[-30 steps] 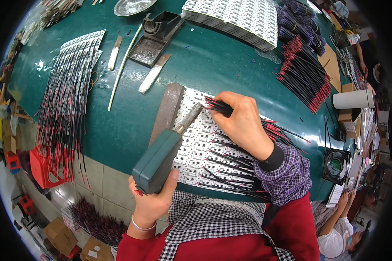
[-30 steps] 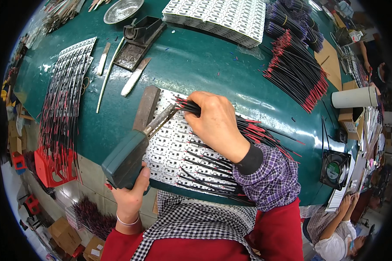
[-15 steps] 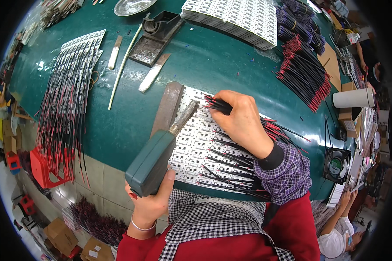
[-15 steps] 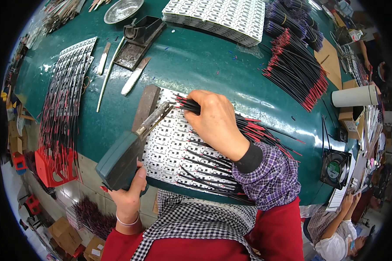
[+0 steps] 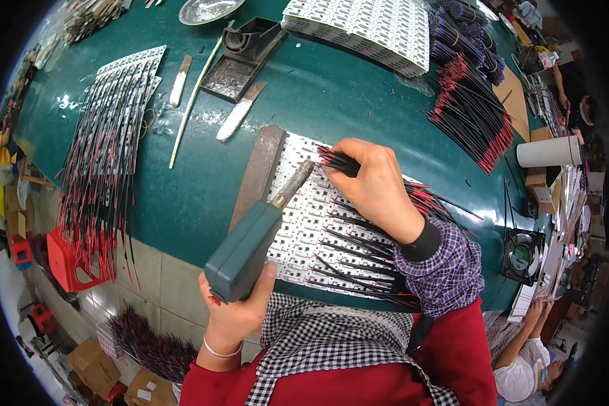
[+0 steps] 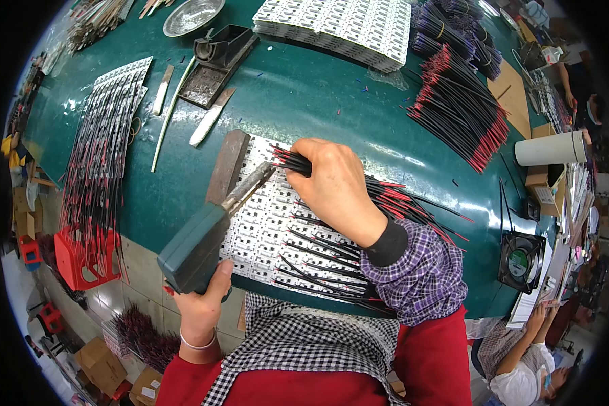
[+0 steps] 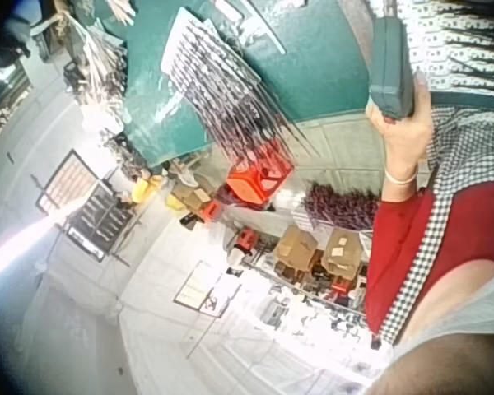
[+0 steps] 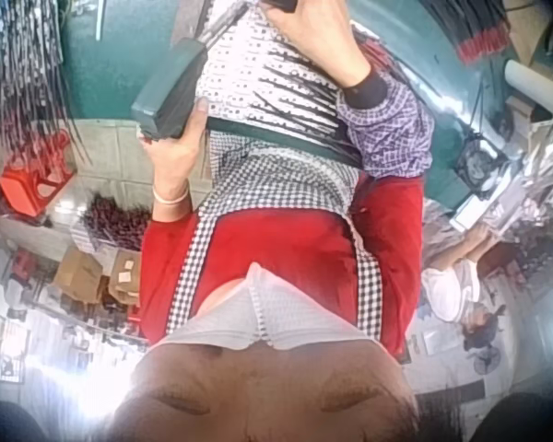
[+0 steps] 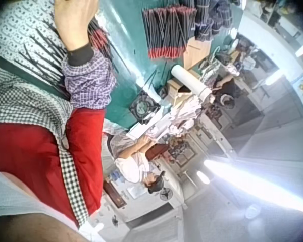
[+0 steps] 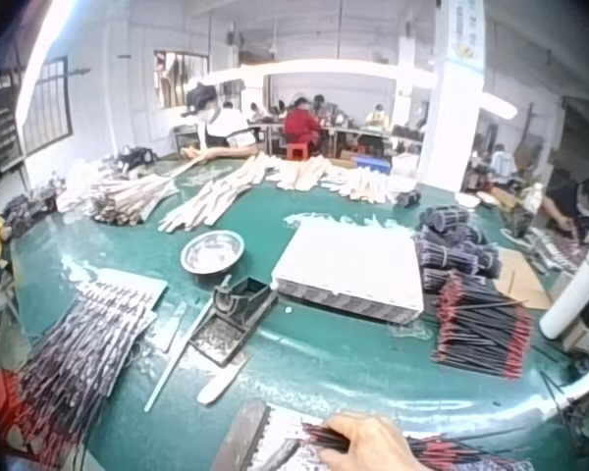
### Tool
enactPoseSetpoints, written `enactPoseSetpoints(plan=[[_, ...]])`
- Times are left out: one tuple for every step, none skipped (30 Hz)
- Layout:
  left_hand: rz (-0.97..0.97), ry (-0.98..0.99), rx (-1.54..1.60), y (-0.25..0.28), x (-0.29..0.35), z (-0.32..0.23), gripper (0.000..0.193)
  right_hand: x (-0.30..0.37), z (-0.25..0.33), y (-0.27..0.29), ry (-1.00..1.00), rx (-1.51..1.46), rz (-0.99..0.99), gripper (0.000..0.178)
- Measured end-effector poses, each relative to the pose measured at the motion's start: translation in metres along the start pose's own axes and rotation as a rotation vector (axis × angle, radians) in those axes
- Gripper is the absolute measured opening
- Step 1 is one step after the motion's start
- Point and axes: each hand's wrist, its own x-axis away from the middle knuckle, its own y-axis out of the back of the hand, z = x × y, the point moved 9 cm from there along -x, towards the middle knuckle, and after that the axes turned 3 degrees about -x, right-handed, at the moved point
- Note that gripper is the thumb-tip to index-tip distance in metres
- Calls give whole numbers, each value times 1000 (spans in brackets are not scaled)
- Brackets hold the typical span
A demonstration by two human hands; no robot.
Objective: The person holds wires against a panel by hand and applies heat to them with a heat gun. The person then moves the panel aside, picks up another bundle of wires, and applies heat to them.
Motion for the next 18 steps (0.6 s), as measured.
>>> enactPoseSetpoints(plan=[[-10, -104, -38, 3, 3, -1, 17, 0, 1, 0, 1, 0, 0, 19], [-21, -208, -77, 4, 6, -7, 20, 0, 2, 0, 5, -4, 2, 19], [-21, -208, -77, 4, 7, -8, 20, 1, 3, 0, 9, -8, 5, 20], [-33, -151, -9, 7, 6, -7, 22, 0, 3, 1, 10, -9, 4, 20], [-45, -94, 58, 8, 6, -6, 24, 1, 5, 1, 25, 5, 25, 20], [-45, -94, 58, 9, 6, -10, 24, 1, 6, 1, 39, 20, 45, 20], [-61, -25, 93, 10, 7, -8, 27, 2, 6, 2, 41, 20, 44, 20], [-75, 45, 128, 11, 7, -4, 30, 6, 13, 8, 116, -31, -9, 19], [-75, 45, 129, 12, 7, -3, 30, 10, 19, 14, 190, -81, -63, 18], [-86, 43, 148, 13, 9, -2, 34, 12, 21, 15, 192, -82, -61, 18], [-96, 40, 167, 15, 10, 0, 37, 14, 22, 20, 165, -97, -95, 19], [-99, 41, 167, 16, 11, 1, 37, 16, 23, 25, 137, -112, -129, 20], [-92, 33, 163, 18, 11, 2, 39, 18, 27, 29, 147, -122, -155, 25], [-86, 25, 158, 18, 11, 2, 41, 19, 28, 27, 147, -122, -154, 25], [-88, 25, 158, 19, 12, 3, 41, 19, 29, 23, 136, -186, -138, 25], [-82, 22, 150, 19, 12, 3, 40, 19, 28, 21, 123, -246, -125, 26], [-77, 18, 142, 19, 12, 3, 40, 18, 26, 17, 135, -224, -93, 24], [-77, 18, 143, 19, 12, 3, 40, 17, 25, 16, 135, -223, -94, 24]])
